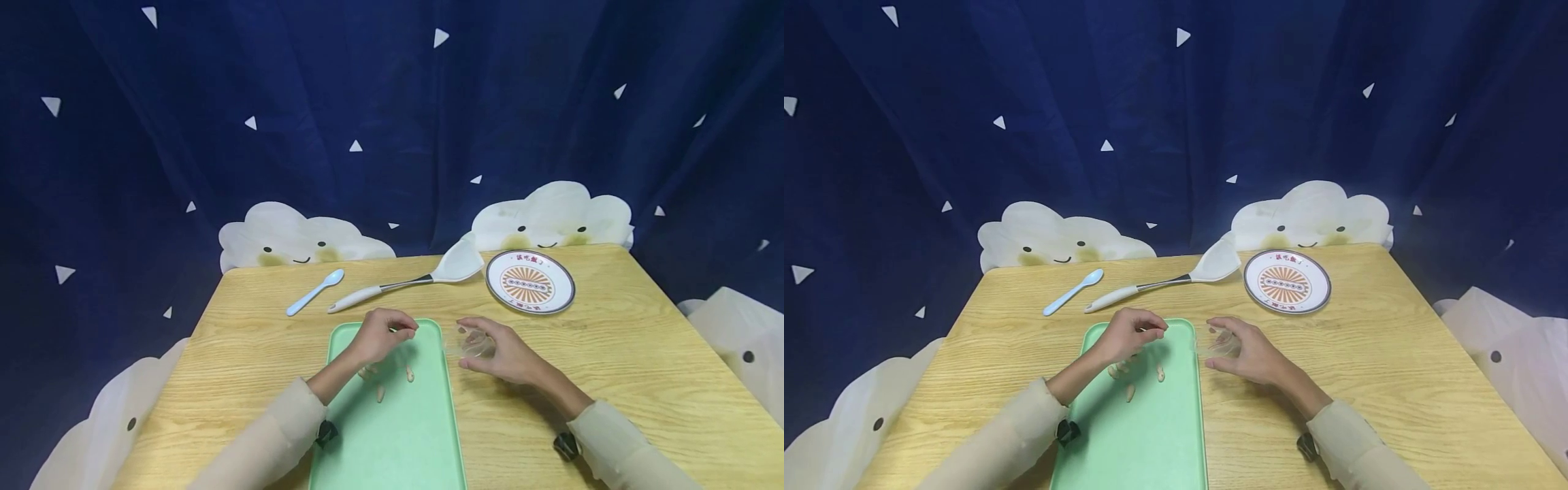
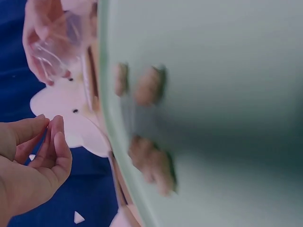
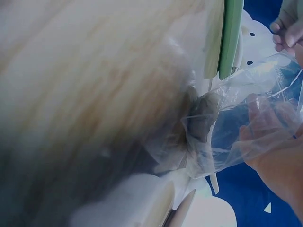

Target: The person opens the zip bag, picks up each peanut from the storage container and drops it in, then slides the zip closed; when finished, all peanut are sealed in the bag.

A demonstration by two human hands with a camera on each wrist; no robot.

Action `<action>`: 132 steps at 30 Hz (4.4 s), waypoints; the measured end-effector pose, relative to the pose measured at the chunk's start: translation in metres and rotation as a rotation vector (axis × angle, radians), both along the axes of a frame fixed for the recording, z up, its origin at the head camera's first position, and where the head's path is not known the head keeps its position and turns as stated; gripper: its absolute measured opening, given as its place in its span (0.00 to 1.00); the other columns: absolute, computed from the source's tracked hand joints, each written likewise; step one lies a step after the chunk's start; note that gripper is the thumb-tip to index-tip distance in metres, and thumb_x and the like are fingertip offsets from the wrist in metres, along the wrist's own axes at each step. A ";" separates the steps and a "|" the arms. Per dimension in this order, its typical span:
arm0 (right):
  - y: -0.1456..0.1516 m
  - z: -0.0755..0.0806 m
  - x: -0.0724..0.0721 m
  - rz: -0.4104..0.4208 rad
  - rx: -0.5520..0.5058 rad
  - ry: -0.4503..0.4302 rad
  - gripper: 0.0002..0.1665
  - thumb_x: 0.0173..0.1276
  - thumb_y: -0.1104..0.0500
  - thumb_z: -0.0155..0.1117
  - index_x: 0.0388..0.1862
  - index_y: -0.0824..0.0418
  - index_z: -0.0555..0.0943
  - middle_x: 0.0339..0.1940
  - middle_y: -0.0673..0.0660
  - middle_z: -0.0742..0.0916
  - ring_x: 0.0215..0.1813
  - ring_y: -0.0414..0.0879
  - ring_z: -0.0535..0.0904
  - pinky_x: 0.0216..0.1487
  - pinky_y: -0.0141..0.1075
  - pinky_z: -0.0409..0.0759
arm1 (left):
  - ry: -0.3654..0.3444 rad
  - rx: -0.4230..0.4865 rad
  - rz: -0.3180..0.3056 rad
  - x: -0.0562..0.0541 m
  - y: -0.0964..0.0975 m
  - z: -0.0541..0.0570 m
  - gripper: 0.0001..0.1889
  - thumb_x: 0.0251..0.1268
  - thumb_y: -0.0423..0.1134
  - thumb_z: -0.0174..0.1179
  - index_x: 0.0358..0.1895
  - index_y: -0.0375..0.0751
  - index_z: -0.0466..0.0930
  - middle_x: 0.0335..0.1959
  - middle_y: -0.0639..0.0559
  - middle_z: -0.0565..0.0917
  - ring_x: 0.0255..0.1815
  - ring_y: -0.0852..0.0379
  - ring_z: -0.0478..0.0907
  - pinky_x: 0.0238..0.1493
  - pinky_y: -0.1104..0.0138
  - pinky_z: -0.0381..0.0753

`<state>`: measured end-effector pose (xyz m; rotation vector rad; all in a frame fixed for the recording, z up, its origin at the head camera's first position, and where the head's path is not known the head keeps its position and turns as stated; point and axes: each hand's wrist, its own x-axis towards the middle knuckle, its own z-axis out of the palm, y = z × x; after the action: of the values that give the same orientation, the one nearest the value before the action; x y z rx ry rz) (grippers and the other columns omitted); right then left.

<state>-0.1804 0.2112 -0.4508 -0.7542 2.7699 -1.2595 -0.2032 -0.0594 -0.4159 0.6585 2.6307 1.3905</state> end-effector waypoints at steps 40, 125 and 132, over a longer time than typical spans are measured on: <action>-0.001 0.001 0.000 0.007 0.000 -0.016 0.41 0.54 0.44 0.73 0.64 0.56 0.71 0.61 0.54 0.80 0.51 0.45 0.80 0.59 0.52 0.73 | -0.113 -0.229 0.076 -0.003 -0.038 -0.034 0.06 0.62 0.30 0.59 0.27 0.36 0.80 0.22 0.50 0.80 0.24 0.60 0.76 0.29 0.70 0.78; -0.001 0.003 0.001 0.013 0.002 -0.010 0.41 0.55 0.45 0.72 0.65 0.57 0.70 0.61 0.55 0.80 0.49 0.42 0.82 0.54 0.43 0.77 | -0.049 -0.072 0.062 0.003 -0.043 -0.013 0.05 0.59 0.33 0.64 0.36 0.37 0.85 0.32 0.51 0.85 0.35 0.58 0.80 0.42 0.64 0.79; -0.001 0.001 0.000 0.020 -0.019 -0.038 0.41 0.55 0.45 0.72 0.65 0.58 0.70 0.60 0.57 0.80 0.49 0.45 0.82 0.49 0.35 0.79 | -0.114 -0.126 0.048 0.001 -0.054 -0.027 0.02 0.58 0.32 0.64 0.33 0.39 0.85 0.30 0.52 0.85 0.32 0.60 0.78 0.38 0.67 0.78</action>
<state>-0.1799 0.2097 -0.4495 -0.7491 2.7172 -1.2845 -0.2017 -0.1138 -0.4432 0.4895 2.6331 1.2227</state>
